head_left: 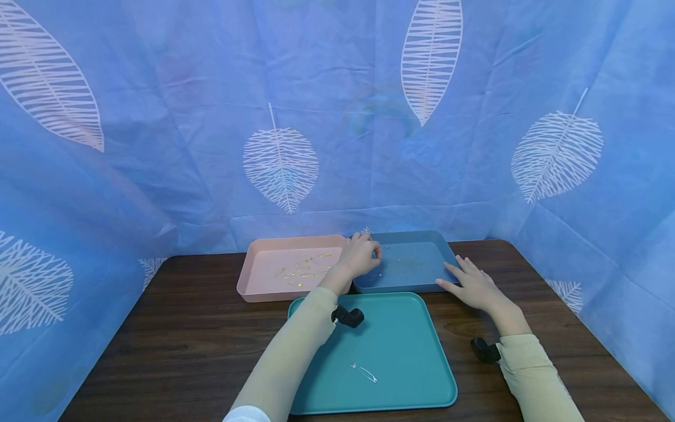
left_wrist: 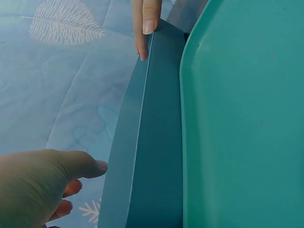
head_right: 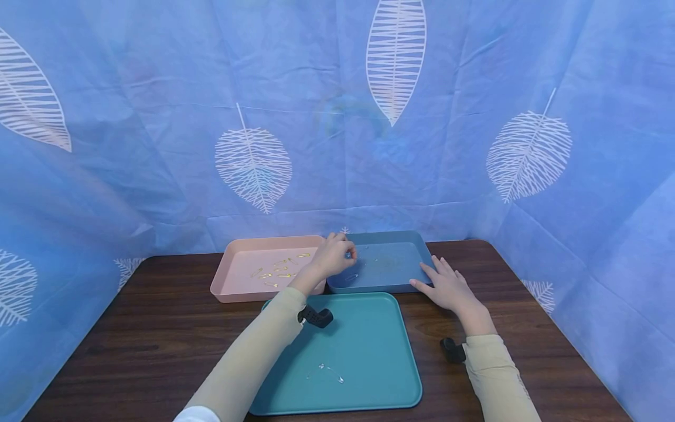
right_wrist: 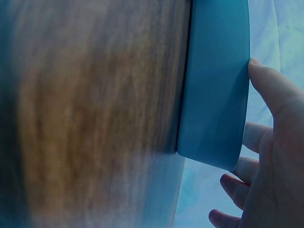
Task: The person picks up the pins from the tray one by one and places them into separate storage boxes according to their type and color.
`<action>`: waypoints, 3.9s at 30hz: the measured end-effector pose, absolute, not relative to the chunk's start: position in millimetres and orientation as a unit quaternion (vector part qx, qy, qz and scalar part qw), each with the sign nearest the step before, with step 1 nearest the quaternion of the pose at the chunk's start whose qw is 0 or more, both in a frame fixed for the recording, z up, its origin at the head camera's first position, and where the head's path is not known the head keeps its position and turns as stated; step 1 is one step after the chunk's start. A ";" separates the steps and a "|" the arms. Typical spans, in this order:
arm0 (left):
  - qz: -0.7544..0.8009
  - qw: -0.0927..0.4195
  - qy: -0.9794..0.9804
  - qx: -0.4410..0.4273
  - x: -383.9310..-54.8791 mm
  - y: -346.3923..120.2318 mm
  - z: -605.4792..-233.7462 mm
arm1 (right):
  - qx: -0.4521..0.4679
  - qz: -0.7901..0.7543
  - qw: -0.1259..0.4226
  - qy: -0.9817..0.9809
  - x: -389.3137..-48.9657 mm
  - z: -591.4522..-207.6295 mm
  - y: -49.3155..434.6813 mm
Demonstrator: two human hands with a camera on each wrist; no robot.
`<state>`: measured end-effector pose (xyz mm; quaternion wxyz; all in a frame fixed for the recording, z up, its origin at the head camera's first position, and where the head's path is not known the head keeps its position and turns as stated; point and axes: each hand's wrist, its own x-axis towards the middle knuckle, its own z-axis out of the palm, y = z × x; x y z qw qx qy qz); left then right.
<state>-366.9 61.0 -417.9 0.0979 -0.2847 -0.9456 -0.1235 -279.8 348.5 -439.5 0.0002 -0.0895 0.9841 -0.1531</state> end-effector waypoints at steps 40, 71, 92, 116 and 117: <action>-0.125 0.211 -0.903 -0.353 -324.2 14.4 -407.9 | -0.094 -0.151 -0.003 0.984 -278.8 -439.2 347.1; -0.198 0.185 -0.885 -0.379 -267.8 -26.9 -422.0 | -0.092 -0.152 0.002 0.984 -277.5 -435.7 345.4; -0.190 0.000 -0.873 -0.450 -234.7 -44.1 -430.2 | -0.092 -0.148 0.003 0.985 -280.8 -438.8 347.7; -0.128 -0.111 -0.846 -0.505 -224.9 -47.3 -437.1 | -0.094 -0.148 0.004 0.985 -281.2 -438.6 347.7; -0.126 -0.113 -0.848 -0.501 -224.7 -47.1 -437.3 | -0.093 -0.147 0.004 0.985 -281.3 -438.9 347.7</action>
